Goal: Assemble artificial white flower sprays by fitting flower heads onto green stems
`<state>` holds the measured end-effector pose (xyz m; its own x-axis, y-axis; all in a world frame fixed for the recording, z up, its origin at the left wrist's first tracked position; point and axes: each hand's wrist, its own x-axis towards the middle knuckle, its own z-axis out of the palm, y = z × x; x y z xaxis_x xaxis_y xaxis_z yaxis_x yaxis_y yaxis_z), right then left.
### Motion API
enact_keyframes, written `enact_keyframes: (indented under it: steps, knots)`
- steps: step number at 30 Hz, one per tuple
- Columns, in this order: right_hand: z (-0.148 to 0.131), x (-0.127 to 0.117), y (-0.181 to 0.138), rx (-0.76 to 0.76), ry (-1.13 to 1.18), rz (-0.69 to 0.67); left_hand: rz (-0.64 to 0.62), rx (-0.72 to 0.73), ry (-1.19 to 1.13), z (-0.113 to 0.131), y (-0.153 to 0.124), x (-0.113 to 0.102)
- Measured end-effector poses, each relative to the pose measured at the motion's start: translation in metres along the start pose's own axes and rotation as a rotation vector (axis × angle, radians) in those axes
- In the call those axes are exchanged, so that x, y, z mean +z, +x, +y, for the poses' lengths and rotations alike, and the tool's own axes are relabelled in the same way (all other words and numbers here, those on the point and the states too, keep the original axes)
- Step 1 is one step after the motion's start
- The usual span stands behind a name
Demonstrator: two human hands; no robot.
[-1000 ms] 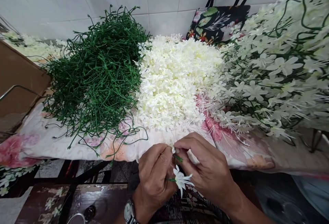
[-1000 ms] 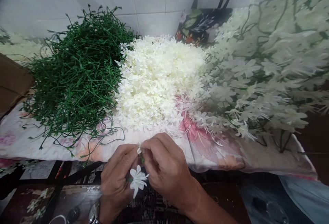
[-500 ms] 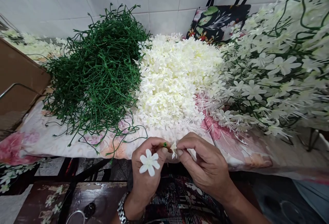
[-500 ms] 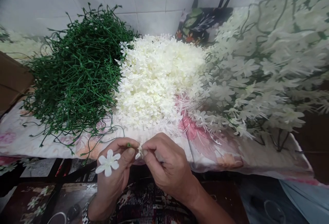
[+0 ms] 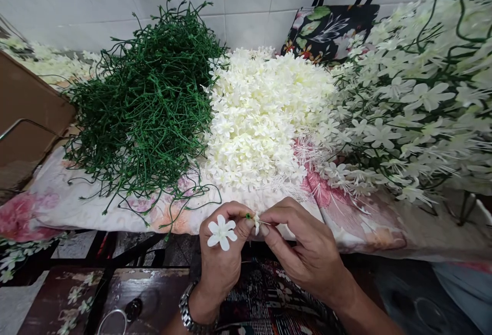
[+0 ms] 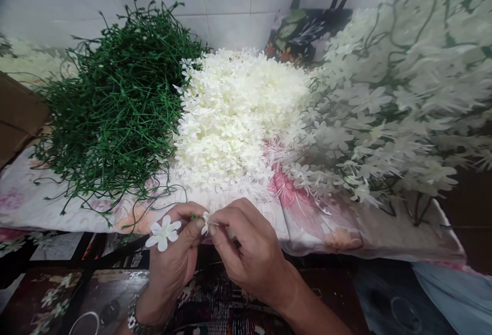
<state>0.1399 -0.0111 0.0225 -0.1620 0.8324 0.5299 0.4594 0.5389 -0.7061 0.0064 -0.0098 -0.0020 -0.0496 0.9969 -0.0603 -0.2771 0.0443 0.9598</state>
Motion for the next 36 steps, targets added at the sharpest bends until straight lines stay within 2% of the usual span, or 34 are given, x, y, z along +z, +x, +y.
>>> enact_keyframes:
  steps: [8, 11, 15, 19, 24, 29, 36]
  knots:
    - [0.0, 0.002, 0.0, -0.074, -0.099, 0.031, -0.053, 0.067, 0.079, -0.003, -0.003, -0.003]
    - [0.003, 0.001, -0.002, -0.059, -0.087, 0.013, -0.098, 0.144, 0.127, -0.001, -0.002, -0.005]
    - [0.003, -0.01, -0.002, 0.0, -0.081, -0.006, -0.089, 0.298, 0.202, 0.004, 0.001, -0.007]
    - [-0.004, -0.026, 0.006, -0.019, -0.096, -0.089, -0.095, 0.383, 0.322, 0.012, 0.003, -0.009]
    - [-0.014, -0.038, 0.019, -0.112, -0.203, -0.22, -0.204, 0.509, 0.45, 0.017, 0.003, -0.011]
    - [-0.012, -0.04, 0.022, -0.197, -0.285, -0.328, -0.241, 0.523, 0.503, 0.017, 0.002, -0.01]
    - [-0.007, -0.038, 0.019, -0.19, -0.291, -0.373, -0.292, 0.559, 0.585, 0.019, 0.004, -0.009]
